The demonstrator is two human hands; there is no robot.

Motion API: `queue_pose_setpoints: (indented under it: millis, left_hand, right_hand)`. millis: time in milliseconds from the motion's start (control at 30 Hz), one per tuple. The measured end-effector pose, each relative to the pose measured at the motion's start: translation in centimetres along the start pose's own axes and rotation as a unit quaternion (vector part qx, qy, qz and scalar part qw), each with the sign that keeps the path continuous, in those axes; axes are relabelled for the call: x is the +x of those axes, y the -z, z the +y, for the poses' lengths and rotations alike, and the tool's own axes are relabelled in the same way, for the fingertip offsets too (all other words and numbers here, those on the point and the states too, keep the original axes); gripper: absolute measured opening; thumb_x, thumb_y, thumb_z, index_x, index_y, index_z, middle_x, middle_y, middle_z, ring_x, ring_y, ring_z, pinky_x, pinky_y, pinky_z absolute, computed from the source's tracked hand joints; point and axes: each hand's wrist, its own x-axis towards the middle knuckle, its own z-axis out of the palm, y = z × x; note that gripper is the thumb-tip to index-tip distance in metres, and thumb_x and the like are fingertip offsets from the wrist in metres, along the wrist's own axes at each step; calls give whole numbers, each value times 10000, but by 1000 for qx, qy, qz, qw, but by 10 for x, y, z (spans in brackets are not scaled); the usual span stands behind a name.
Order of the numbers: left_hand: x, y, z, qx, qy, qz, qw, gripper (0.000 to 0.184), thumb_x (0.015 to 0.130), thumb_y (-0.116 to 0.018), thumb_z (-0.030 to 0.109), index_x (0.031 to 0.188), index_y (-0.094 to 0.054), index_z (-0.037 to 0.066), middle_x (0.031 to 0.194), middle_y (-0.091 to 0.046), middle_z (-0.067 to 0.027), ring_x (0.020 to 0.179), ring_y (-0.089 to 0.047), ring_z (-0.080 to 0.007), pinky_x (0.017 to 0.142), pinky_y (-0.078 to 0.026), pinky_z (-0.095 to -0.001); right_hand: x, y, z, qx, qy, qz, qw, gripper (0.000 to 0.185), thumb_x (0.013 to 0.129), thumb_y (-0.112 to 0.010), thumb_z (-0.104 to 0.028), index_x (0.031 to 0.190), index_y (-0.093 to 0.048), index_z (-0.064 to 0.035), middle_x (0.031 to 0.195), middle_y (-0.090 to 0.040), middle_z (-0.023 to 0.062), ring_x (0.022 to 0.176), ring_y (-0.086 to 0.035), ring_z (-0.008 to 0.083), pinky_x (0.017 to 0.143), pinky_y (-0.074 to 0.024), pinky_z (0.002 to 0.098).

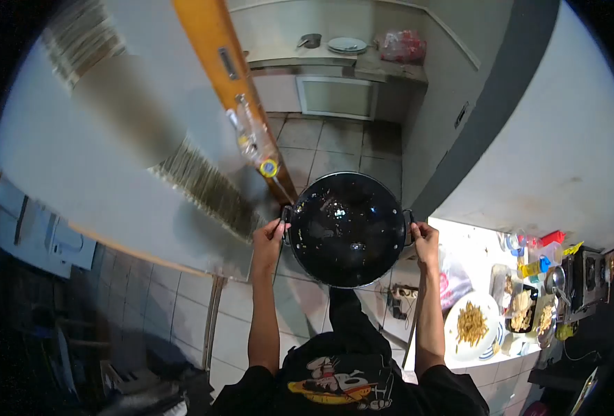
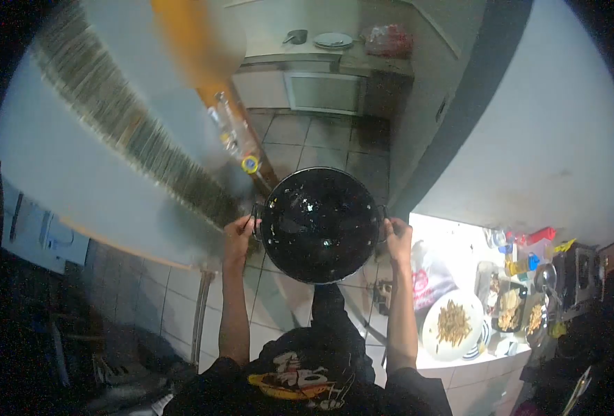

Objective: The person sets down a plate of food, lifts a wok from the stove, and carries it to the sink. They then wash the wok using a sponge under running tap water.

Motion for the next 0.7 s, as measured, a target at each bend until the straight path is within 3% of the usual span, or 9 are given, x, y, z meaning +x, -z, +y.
queue_pose_setpoints:
  millis: [233, 267, 333, 367, 567, 700]
  left_hand:
    - [180, -47, 2, 36, 22, -2, 999, 223, 843, -528, 143, 939, -579, -51, 806, -601, -32, 731, -521, -73, 669, -398, -205]
    - [203, -55, 9, 43, 28, -5, 999, 223, 843, -528, 143, 939, -579, -51, 806, -601, -32, 731, -521, -73, 669, -398, -205]
    - [249, -68, 16, 62, 72, -36, 995, 234, 855, -514, 202, 920, -606, -3, 801, -618, -23, 708, -503, -67, 649, -371, -223]
    - [276, -79, 14, 59, 78, -28, 995, 270, 860, -506, 261, 898, -608, 14, 780, -616, -6, 663, -475, -57, 600, -341, -216]
    - [402, -129, -2, 41, 103, -54, 992, 315, 839, -532, 327, 886, -612, 26, 776, -609, 7, 668, -466, -45, 592, -335, -209]
    - [494, -148, -30, 34, 105, -79, 991, 299, 827, -556, 303, 878, -613, 15, 781, -603, -3, 694, -493, -74, 619, -368, -220]
  right_hand:
    - [162, -39, -2, 13, 6, 27, 1000, 171, 820, -557, -106, 696, -585, 8, 578, -488, -30, 526, -379, 51, 483, -294, 217]
    - [185, -39, -5, -9, -8, 32, 999, 208, 827, -534, -121, 717, -584, 48, 598, -557, 35, 568, -456, 88, 528, -371, 267]
    - [222, -44, -36, 13, -91, 40, 995, 202, 825, -537, -120, 741, -585, 56, 616, -561, 42, 576, -462, 92, 540, -376, 267]
    - [246, -51, -33, 10, -57, 60, 996, 198, 822, -543, -126, 762, -590, 57, 632, -565, 49, 585, -473, 106, 554, -382, 275]
    - [364, -66, -23, -18, -69, 108, 992, 214, 816, -545, -143, 750, -595, 55, 644, -571, 68, 616, -485, 120, 589, -393, 293]
    - [456, -85, 14, -48, -112, 61, 991, 167, 803, -560, -127, 814, -615, 30, 646, -552, 17, 598, -453, 69, 541, -343, 221]
